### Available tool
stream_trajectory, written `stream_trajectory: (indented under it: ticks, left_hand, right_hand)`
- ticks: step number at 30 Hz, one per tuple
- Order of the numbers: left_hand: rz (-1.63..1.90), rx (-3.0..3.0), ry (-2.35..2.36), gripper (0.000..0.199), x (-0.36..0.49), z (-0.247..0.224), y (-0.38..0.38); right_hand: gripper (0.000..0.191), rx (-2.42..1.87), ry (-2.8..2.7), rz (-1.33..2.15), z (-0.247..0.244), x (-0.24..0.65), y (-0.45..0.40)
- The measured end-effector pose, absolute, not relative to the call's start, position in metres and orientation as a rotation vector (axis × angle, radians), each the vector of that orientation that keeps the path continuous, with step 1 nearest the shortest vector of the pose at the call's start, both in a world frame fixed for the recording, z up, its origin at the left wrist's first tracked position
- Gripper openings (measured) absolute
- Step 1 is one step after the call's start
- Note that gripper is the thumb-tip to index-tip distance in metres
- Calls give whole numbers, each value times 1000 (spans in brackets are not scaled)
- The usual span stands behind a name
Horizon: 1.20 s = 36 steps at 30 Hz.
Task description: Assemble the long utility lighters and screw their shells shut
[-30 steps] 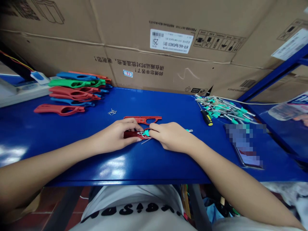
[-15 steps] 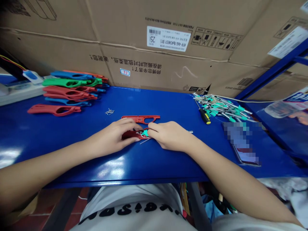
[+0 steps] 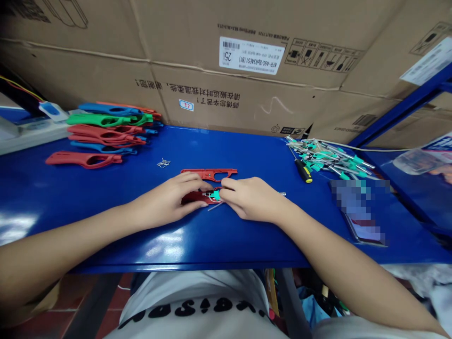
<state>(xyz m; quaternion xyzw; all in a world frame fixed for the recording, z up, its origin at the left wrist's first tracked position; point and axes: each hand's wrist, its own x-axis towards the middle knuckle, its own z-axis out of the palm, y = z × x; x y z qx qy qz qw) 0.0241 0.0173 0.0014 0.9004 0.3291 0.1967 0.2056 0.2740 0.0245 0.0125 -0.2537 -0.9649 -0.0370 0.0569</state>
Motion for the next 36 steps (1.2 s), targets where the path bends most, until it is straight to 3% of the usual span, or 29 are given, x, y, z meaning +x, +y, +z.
stream_trajectory:
  ticks: [6, 14, 18, 22, 36]
  left_hand:
    - [567, 2561, 871, 34, 23, 1, 17]
    - [475, 2721, 958, 21, 20, 10, 14]
    - [444, 2851, 1056, 21, 21, 16, 9]
    - [395, 2935, 1072, 25, 21, 15, 6]
    - [241, 3356, 1078, 20, 37, 5, -16]
  right_hand:
    - [15, -954, -2717, 412, 15, 276, 29]
    - [16, -943, -2643, 622, 12, 284, 37]
    - [17, -958, -2631, 543, 14, 287, 37]
    - [35, -863, -2642, 327, 17, 288, 36]
    - [44, -623, -2864, 66, 25, 283, 25]
